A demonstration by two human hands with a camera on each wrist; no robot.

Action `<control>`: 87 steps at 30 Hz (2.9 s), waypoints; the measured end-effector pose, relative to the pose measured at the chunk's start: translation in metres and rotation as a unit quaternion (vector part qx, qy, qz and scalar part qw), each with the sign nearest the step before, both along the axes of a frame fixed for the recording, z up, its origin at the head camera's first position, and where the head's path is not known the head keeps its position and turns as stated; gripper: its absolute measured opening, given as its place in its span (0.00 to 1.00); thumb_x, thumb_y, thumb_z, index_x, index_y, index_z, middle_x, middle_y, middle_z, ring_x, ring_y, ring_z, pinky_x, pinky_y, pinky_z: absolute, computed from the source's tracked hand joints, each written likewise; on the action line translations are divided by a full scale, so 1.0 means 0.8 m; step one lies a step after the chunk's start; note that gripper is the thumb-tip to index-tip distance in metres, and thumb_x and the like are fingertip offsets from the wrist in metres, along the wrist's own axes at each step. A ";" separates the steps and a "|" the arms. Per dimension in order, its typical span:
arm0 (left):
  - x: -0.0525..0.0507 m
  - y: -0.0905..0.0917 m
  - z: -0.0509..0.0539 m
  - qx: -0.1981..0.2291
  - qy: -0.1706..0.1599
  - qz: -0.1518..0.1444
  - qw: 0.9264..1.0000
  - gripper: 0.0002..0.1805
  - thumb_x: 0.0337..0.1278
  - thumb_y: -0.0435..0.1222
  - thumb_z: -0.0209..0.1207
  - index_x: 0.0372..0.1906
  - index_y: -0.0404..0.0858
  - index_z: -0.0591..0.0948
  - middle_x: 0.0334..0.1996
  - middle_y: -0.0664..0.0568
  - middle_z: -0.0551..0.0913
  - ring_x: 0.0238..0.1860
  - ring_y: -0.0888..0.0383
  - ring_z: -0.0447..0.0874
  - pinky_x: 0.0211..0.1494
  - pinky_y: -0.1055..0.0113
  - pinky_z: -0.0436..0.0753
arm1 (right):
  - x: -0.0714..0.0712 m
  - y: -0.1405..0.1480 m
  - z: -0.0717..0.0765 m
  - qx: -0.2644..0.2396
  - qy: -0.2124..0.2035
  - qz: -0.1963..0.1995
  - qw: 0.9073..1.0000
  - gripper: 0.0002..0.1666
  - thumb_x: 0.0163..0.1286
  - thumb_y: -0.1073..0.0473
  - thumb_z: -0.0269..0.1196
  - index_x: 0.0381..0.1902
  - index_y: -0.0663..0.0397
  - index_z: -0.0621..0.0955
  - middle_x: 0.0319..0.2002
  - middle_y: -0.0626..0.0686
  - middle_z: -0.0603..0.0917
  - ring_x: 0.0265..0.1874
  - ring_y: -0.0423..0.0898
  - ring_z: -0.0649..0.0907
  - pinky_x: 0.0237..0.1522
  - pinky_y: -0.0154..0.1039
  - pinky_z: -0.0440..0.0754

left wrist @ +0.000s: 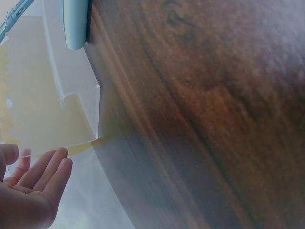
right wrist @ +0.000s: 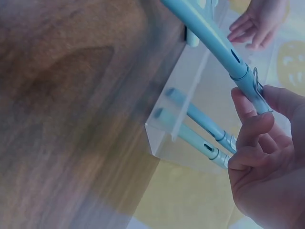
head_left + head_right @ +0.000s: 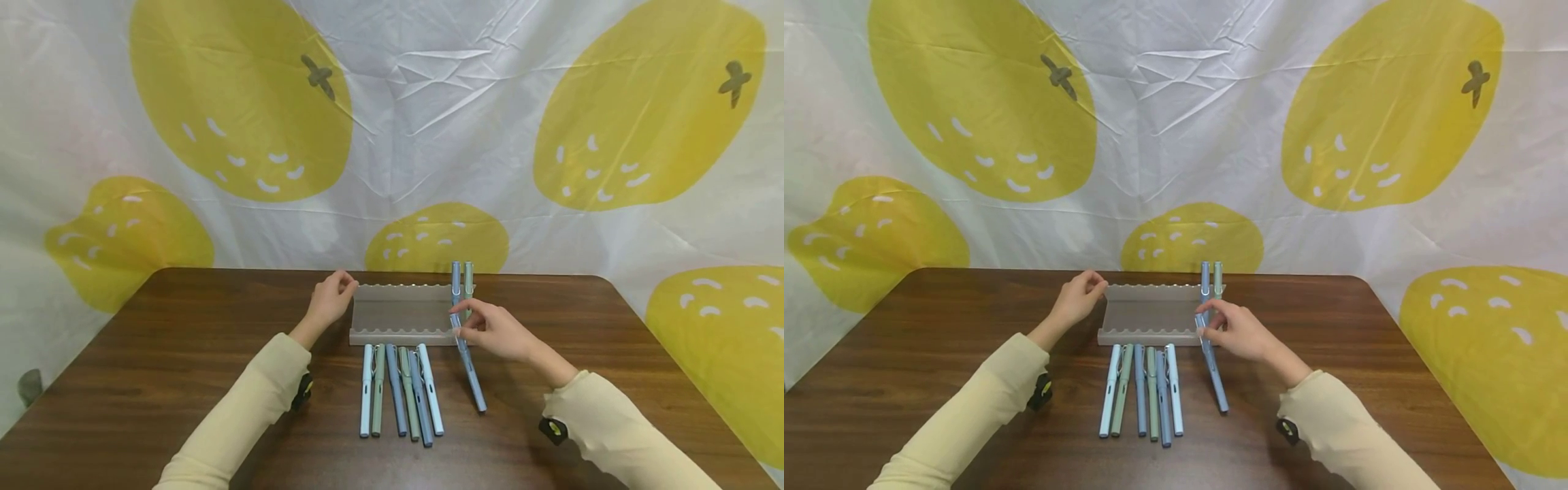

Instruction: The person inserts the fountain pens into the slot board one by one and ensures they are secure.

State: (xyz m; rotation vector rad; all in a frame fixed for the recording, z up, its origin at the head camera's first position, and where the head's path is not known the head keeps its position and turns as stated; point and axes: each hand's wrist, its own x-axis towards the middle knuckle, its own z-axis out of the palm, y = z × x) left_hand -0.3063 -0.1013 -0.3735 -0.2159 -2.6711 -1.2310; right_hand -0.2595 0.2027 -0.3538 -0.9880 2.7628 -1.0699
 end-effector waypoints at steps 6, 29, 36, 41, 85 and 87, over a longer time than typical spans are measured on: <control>-0.001 0.000 -0.001 -0.002 0.004 0.000 1.000 0.11 0.61 0.40 0.49 0.39 0.35 0.74 0.39 0.44 0.78 0.44 0.47 0.75 0.43 0.54 0.72 | -0.007 0.001 0.007 -0.026 -0.005 -0.027 0.999 0.18 0.61 0.57 0.59 0.49 0.50 0.72 0.25 0.45 0.81 0.20 0.51 0.78 0.21 0.38 0.74; -0.003 0.000 -0.003 -0.007 0.021 0.003 1.000 0.10 0.60 0.39 0.49 0.37 0.35 0.74 0.39 0.43 0.78 0.44 0.46 0.76 0.42 0.54 0.73 | -0.035 -0.007 0.036 -0.047 0.048 -0.067 0.995 0.19 0.63 0.59 0.58 0.51 0.53 0.70 0.28 0.50 0.82 0.18 0.44 0.75 0.19 0.40 0.72; -0.003 0.000 -0.003 -0.006 0.021 0.004 1.000 0.10 0.60 0.39 0.50 0.37 0.35 0.74 0.39 0.43 0.78 0.43 0.47 0.76 0.41 0.54 0.73 | -0.040 -0.012 0.045 -0.050 0.045 -0.086 0.994 0.18 0.63 0.58 0.57 0.52 0.48 0.70 0.29 0.50 0.82 0.19 0.48 0.77 0.20 0.42 0.72; -0.003 0.000 -0.002 -0.006 0.018 0.003 1.000 0.10 0.61 0.39 0.49 0.38 0.35 0.74 0.39 0.43 0.78 0.43 0.47 0.76 0.40 0.55 0.73 | -0.048 -0.016 0.050 -0.058 0.066 -0.093 0.992 0.18 0.63 0.58 0.57 0.52 0.51 0.70 0.31 0.53 0.82 0.25 0.53 0.80 0.23 0.41 0.72; -0.003 0.000 -0.003 -0.010 0.014 0.006 1.000 0.10 0.61 0.40 0.49 0.38 0.36 0.74 0.39 0.44 0.79 0.43 0.47 0.76 0.41 0.54 0.73 | -0.066 -0.027 0.004 -0.012 0.206 -0.094 0.974 0.25 0.57 0.59 0.63 0.54 0.49 0.70 0.30 0.50 0.78 0.16 0.39 0.70 0.17 0.37 0.67; -0.003 0.000 -0.002 -0.009 0.014 0.006 1.000 0.10 0.61 0.39 0.49 0.38 0.36 0.74 0.39 0.44 0.78 0.44 0.47 0.76 0.41 0.54 0.73 | -0.067 -0.025 0.004 0.011 0.208 -0.094 0.974 0.29 0.55 0.58 0.64 0.56 0.49 0.69 0.28 0.49 0.76 0.16 0.39 0.69 0.17 0.37 0.67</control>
